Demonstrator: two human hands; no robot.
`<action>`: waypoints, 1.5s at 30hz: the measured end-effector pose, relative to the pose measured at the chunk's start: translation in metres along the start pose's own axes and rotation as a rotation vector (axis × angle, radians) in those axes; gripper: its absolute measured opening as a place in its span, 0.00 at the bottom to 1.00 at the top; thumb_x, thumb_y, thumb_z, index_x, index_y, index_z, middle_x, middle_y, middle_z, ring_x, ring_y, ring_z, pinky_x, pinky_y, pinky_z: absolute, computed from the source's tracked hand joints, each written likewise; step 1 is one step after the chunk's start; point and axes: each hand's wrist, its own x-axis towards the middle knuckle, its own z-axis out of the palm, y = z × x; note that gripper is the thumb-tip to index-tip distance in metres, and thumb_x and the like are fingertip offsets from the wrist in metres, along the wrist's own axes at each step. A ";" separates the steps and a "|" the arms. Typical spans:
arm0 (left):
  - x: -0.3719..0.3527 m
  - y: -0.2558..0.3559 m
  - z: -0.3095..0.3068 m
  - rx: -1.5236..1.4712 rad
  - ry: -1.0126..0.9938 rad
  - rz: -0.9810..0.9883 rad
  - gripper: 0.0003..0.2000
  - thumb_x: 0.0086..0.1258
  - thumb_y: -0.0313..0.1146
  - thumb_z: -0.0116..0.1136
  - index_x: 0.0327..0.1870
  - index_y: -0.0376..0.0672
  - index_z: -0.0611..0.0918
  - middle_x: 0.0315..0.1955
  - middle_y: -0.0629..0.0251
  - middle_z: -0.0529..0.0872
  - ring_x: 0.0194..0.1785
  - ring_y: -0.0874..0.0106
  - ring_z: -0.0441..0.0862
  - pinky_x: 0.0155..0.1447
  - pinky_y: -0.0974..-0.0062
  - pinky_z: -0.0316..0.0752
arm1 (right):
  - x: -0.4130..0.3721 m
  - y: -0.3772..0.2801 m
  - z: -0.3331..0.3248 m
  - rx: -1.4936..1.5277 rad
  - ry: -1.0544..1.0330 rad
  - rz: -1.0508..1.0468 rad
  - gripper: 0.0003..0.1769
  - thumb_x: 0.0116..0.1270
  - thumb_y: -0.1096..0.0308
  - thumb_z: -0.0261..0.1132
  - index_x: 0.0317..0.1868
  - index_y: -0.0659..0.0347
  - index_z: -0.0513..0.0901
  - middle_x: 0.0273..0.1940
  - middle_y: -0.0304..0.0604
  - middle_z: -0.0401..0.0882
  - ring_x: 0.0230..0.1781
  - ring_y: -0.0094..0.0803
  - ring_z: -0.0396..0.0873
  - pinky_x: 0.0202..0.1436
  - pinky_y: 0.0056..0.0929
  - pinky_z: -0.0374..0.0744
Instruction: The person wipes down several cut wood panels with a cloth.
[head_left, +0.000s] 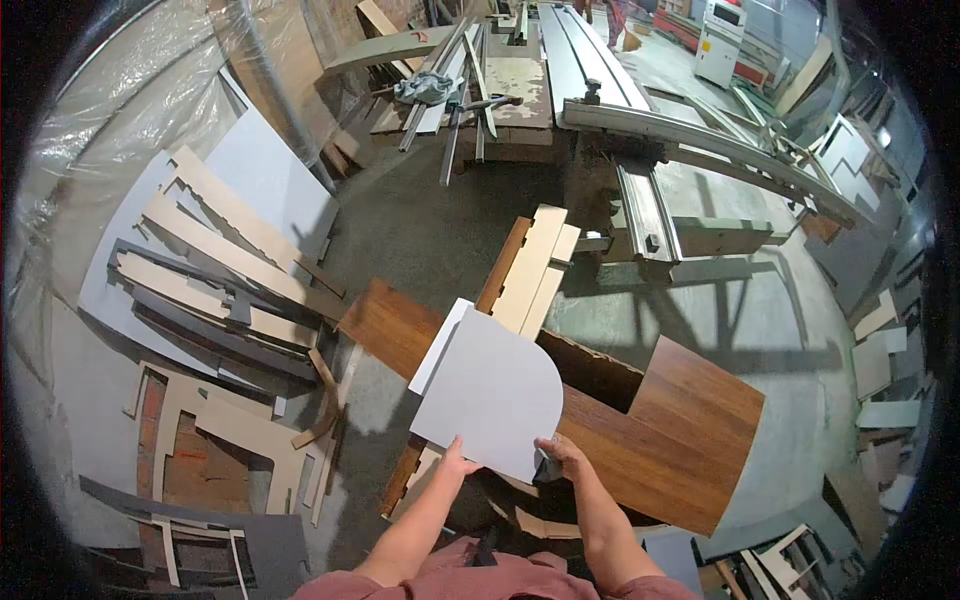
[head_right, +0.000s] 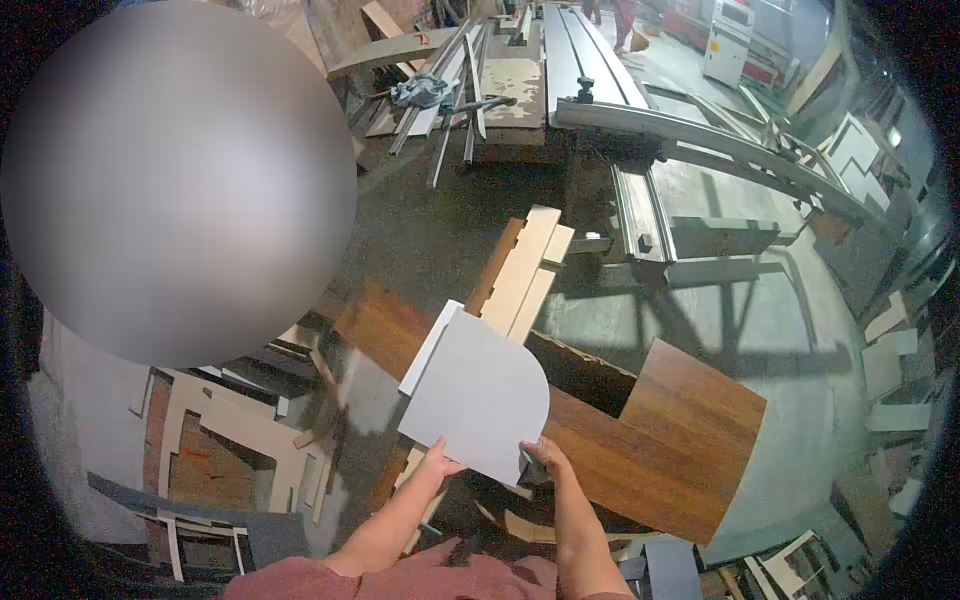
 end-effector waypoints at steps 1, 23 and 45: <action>-0.012 -0.002 0.013 0.075 0.098 0.019 0.23 0.66 0.51 0.37 0.56 0.48 0.64 0.54 0.60 0.67 0.57 0.58 0.63 0.53 0.47 0.61 | 0.001 0.002 0.000 -0.032 0.014 -0.013 0.19 0.52 0.60 0.63 0.43 0.59 0.73 0.35 0.37 0.75 0.35 0.29 0.72 0.38 0.29 0.72; 0.023 -0.066 -0.012 0.754 0.542 -0.194 0.30 0.63 0.50 0.43 0.61 0.46 0.53 0.60 0.49 0.54 0.57 0.45 0.61 0.49 0.37 0.58 | -0.285 0.365 -0.142 0.519 0.878 -0.124 0.14 0.57 0.65 0.52 0.38 0.63 0.77 0.33 0.41 0.76 0.33 0.32 0.73 0.40 0.32 0.71; -0.035 -0.435 0.078 1.475 0.141 -0.493 0.27 0.64 0.46 0.46 0.61 0.46 0.55 0.60 0.50 0.54 0.60 0.53 0.58 0.59 0.55 0.58 | -0.424 0.613 -0.014 0.910 1.303 0.436 0.24 0.60 0.52 0.52 0.48 0.62 0.71 0.47 0.52 0.71 0.48 0.42 0.69 0.49 0.37 0.67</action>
